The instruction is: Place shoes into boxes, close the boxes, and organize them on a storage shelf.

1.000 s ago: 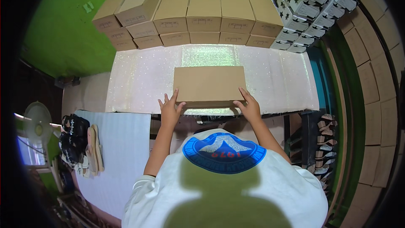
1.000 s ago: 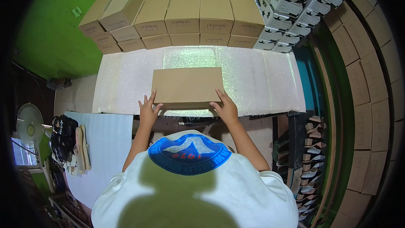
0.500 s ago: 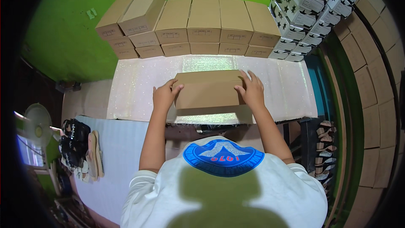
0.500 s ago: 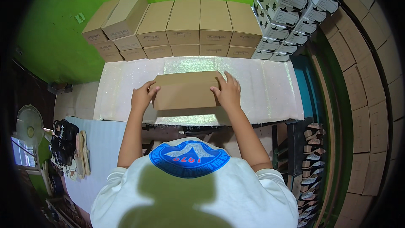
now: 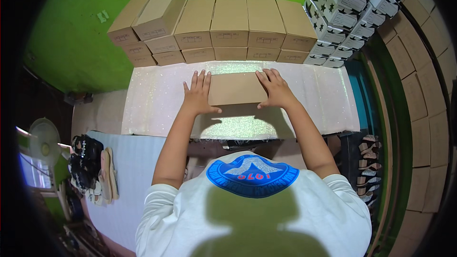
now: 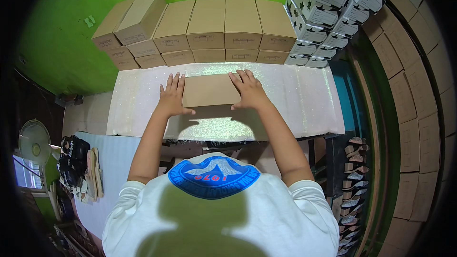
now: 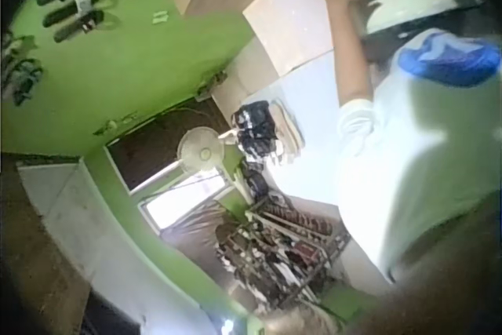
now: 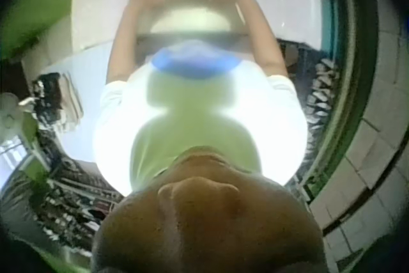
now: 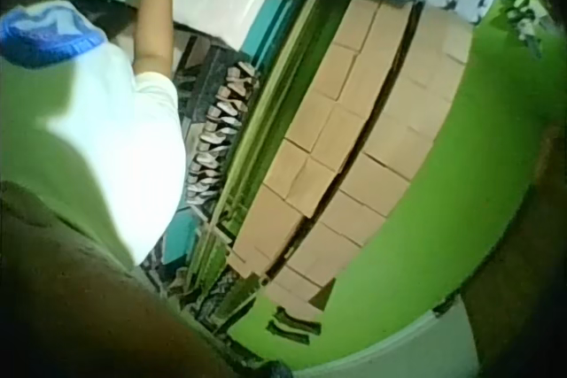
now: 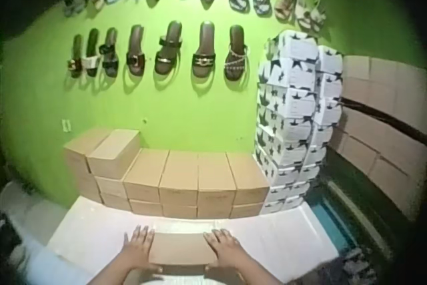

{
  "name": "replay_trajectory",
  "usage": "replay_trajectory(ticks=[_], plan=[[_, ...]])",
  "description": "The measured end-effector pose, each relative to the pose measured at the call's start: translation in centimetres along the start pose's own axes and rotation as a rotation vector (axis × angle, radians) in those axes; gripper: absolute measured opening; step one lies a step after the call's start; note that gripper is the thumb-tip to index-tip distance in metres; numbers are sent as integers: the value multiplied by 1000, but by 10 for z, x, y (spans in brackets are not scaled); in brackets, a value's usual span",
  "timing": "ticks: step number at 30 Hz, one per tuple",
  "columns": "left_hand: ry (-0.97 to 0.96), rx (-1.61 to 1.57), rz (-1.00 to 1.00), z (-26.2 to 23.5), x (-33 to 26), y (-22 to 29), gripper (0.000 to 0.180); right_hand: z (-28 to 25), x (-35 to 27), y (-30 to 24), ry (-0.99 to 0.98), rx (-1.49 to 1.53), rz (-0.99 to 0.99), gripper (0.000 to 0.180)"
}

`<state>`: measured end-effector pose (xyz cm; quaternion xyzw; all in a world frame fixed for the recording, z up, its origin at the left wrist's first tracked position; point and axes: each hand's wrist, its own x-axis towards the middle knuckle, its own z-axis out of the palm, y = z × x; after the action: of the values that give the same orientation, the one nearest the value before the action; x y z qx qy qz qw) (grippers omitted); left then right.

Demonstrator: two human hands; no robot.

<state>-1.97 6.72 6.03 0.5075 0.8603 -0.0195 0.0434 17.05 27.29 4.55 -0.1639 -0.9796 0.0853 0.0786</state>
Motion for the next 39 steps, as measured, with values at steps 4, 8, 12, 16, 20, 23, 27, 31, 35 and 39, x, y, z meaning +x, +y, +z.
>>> replay_trajectory(ticks=[4,8,12,16,20,23,27,31,35,39], plan=[[35,12,-17,13,12,-11,125,7,9,-2,58,47,-5,102],[98,-66,-5,19,22,-13,121,14,12,5,203,83,-49,93],[284,-113,62,26,20,-15,113,17,12,9,230,111,-74,90],[327,-97,65,29,13,-11,111,19,3,7,257,111,-72,88],[419,-108,65,37,-3,-4,105,20,-13,-1,278,130,-83,88],[458,-44,58,46,-21,2,102,26,-30,-7,285,119,-96,89],[407,91,36,49,-47,6,98,32,-57,-17,281,-54,-111,94],[425,74,8,53,-63,14,96,35,-71,-19,265,-123,-136,92],[536,40,19,72,-74,19,95,46,-83,-19,348,-118,-165,84],[642,69,62,79,-90,34,93,46,-103,-14,388,-133,-167,77]])
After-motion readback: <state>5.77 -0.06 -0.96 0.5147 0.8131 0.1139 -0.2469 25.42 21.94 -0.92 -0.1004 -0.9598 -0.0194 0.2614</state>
